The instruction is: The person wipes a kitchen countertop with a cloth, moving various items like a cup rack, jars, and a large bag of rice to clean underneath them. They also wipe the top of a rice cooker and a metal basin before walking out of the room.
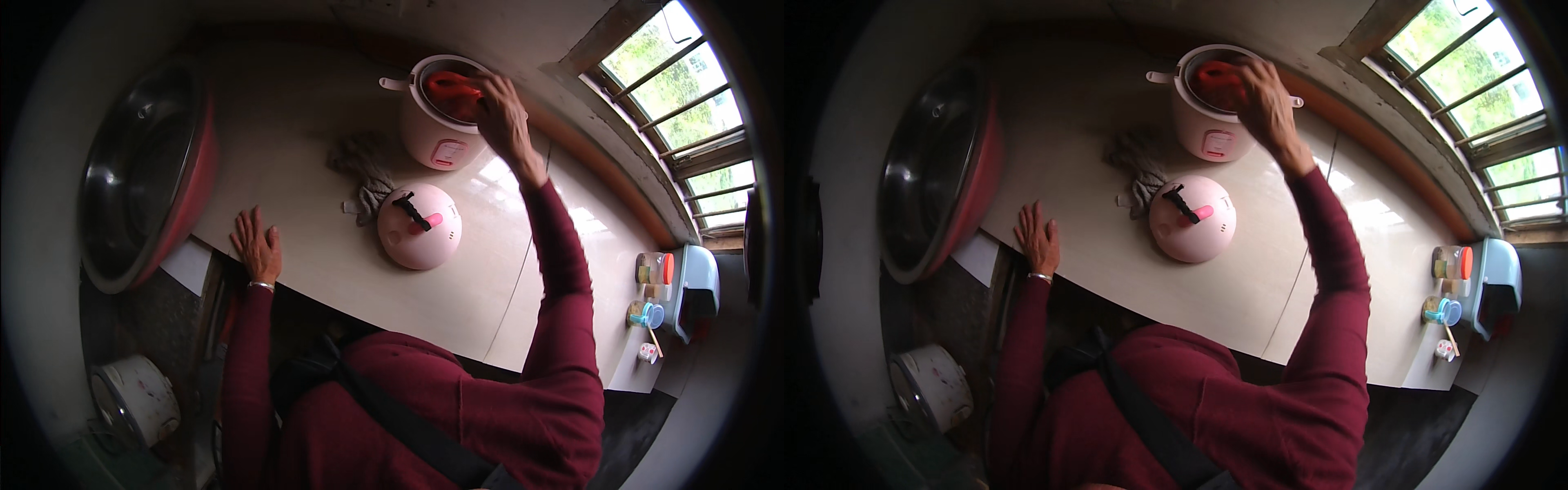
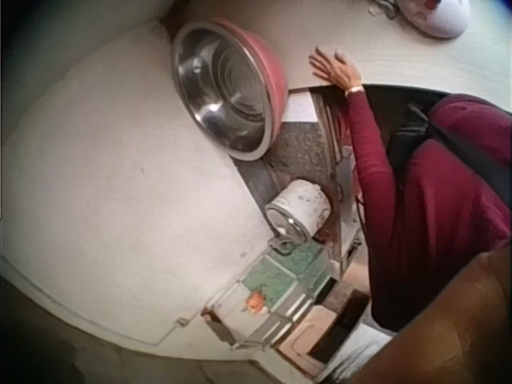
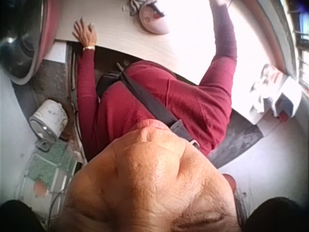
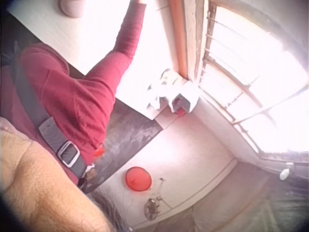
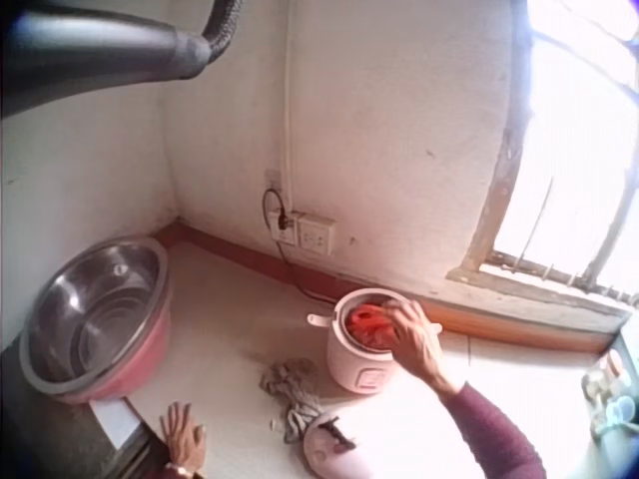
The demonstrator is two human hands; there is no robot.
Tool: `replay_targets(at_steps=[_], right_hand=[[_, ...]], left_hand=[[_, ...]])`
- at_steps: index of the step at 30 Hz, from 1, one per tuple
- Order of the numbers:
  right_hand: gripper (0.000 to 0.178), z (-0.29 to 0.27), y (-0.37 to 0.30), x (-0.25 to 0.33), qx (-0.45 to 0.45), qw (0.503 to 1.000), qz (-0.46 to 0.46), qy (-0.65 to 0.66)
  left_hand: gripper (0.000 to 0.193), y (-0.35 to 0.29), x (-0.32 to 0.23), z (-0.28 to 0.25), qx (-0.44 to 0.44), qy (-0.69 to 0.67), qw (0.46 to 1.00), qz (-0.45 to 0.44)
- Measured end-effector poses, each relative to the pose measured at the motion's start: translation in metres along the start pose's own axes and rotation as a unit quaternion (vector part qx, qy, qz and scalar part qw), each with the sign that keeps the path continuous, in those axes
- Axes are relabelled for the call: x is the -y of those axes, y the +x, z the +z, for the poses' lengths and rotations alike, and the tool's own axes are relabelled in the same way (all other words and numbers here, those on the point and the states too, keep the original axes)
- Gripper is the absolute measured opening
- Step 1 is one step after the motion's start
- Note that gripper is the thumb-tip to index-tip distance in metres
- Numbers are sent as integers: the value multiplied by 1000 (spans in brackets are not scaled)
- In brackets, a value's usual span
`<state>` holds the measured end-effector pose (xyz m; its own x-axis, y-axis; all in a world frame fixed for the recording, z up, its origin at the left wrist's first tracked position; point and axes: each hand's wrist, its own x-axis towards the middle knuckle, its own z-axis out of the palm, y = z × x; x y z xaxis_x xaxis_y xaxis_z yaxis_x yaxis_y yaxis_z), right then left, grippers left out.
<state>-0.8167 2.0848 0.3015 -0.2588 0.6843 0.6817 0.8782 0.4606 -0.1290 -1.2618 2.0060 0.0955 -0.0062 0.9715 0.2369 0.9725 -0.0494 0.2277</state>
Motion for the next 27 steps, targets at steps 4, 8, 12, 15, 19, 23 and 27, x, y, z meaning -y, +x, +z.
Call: replay_targets(at_steps=[4,8,12,15,19,23,27], right_hand=[[36,24,29,-33,163,984,37,-64],[38,37,35,-50,389,908,124,-88],[29,50,31,-64,386,907,137,-94],[25,51,31,-62,340,925,136,-103],[24,50,27,-76,255,960,115,1],[21,43,27,-79,207,976,69,1],[21,21,43,-64,194,976,102,13]], left_hand=[[57,1,2,2,-4,2,1000,-3],[56,2,0,0,10,-13,1000,-4],[56,1,-1,-1,-2,-8,1000,-4],[56,1,-1,-1,3,-11,1000,-7],[56,1,-1,-1,3,-13,1000,-6],[56,1,-1,-3,9,-24,1000,-1],[56,2,-1,-3,8,-20,1000,0]])
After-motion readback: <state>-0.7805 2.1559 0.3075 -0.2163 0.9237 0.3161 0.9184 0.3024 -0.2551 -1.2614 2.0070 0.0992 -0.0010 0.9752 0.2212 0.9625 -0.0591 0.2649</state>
